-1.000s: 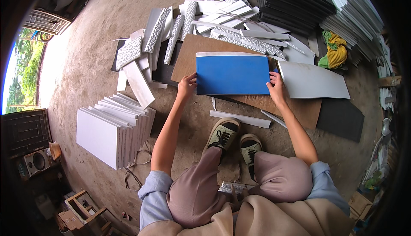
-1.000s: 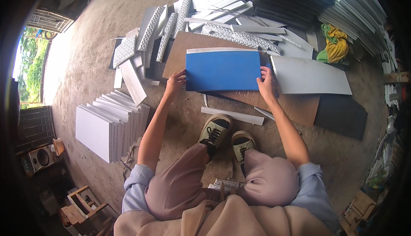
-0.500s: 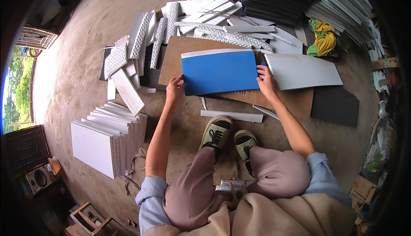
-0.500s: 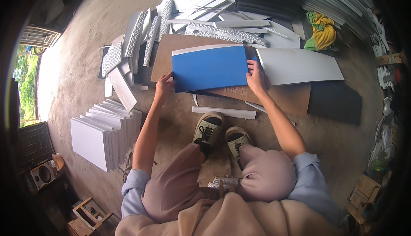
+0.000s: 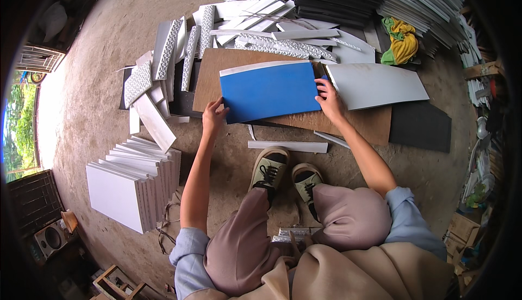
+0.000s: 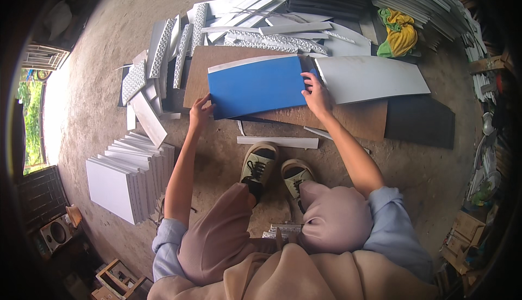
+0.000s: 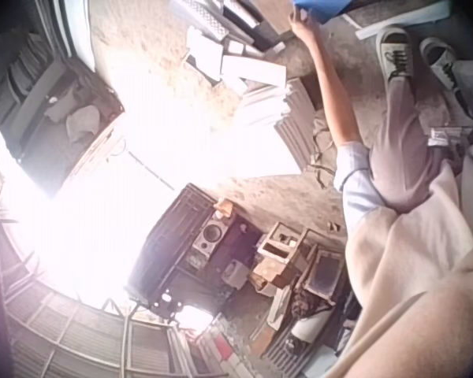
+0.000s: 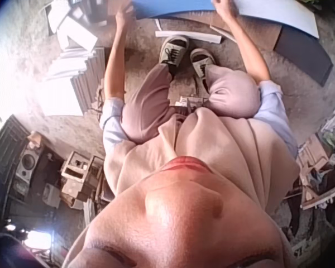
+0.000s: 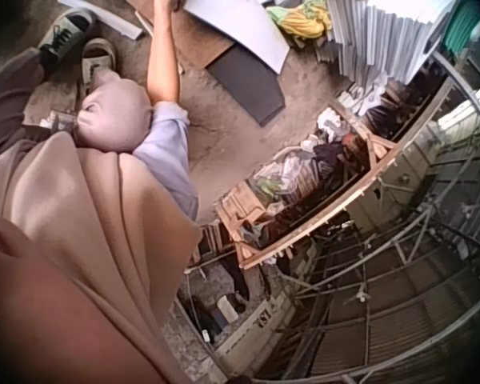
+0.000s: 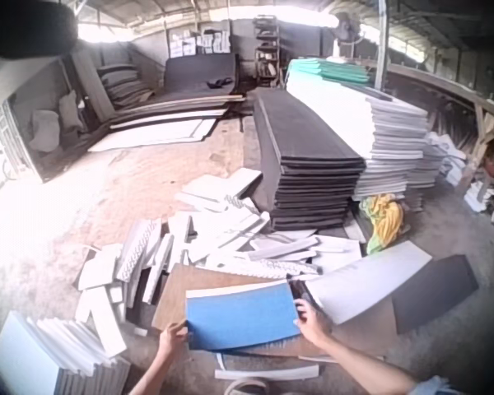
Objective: The person sits on the floor and uses a blue rectangular template to mark and cut white foam sheets with a utility knife. They repeatedly align the template, score the foam, and separate the cut pieces, stacking the finished items nearby.
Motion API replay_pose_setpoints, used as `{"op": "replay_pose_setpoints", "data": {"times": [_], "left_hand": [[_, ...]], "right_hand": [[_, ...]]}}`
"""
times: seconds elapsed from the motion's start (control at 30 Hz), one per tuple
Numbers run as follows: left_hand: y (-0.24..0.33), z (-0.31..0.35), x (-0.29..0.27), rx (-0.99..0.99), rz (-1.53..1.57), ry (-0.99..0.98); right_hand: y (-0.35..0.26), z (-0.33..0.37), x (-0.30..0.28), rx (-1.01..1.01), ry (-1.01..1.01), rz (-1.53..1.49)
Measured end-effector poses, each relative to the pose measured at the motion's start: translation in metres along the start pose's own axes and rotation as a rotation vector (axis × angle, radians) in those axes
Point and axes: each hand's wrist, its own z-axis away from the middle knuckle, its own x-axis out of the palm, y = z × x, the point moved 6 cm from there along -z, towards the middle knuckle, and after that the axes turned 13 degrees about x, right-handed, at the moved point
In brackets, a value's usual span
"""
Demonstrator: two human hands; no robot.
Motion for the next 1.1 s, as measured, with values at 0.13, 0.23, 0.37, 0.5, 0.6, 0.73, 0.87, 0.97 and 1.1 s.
{"op": "replay_pose_setpoints", "data": {"times": [0.13,0.23,0.37,0.5,0.6,0.73,0.87,0.97,1.1], "left_hand": [[0.012,-0.002,0.005,-0.003,-0.107,-0.001],[0.001,-0.003,0.009,-0.097,0.036,-0.027],[-0.020,0.002,0.006,-0.140,0.327,-0.012],[0.001,0.002,0.012,-0.161,0.615,-0.088],[0.023,-0.006,0.002,0.003,0.850,-0.019],[0.030,-0.012,-0.027,0.240,0.497,0.111],[0.032,-0.005,-0.021,0.353,-0.031,0.129],[0.026,-0.005,-0.019,0.317,0.026,0.159],[0.025,-0.015,-0.024,0.203,0.345,0.064]], "right_hand": [[-0.003,0.004,0.002,-0.059,0.144,0.127],[0.012,-0.007,0.001,0.094,0.084,0.078],[0.007,-0.007,0.012,0.183,-0.056,-0.112],[0.022,-0.009,-0.002,0.113,-0.026,-0.055],[0.012,-0.012,-0.003,-0.045,-0.118,-0.055],[-0.030,0.002,0.001,-0.119,-0.051,0.174],[-0.046,0.020,-0.003,-0.599,0.073,0.192],[-0.043,0.012,-0.005,-0.584,0.156,0.227],[-0.036,-0.007,-0.001,-0.110,0.018,0.579]]}}
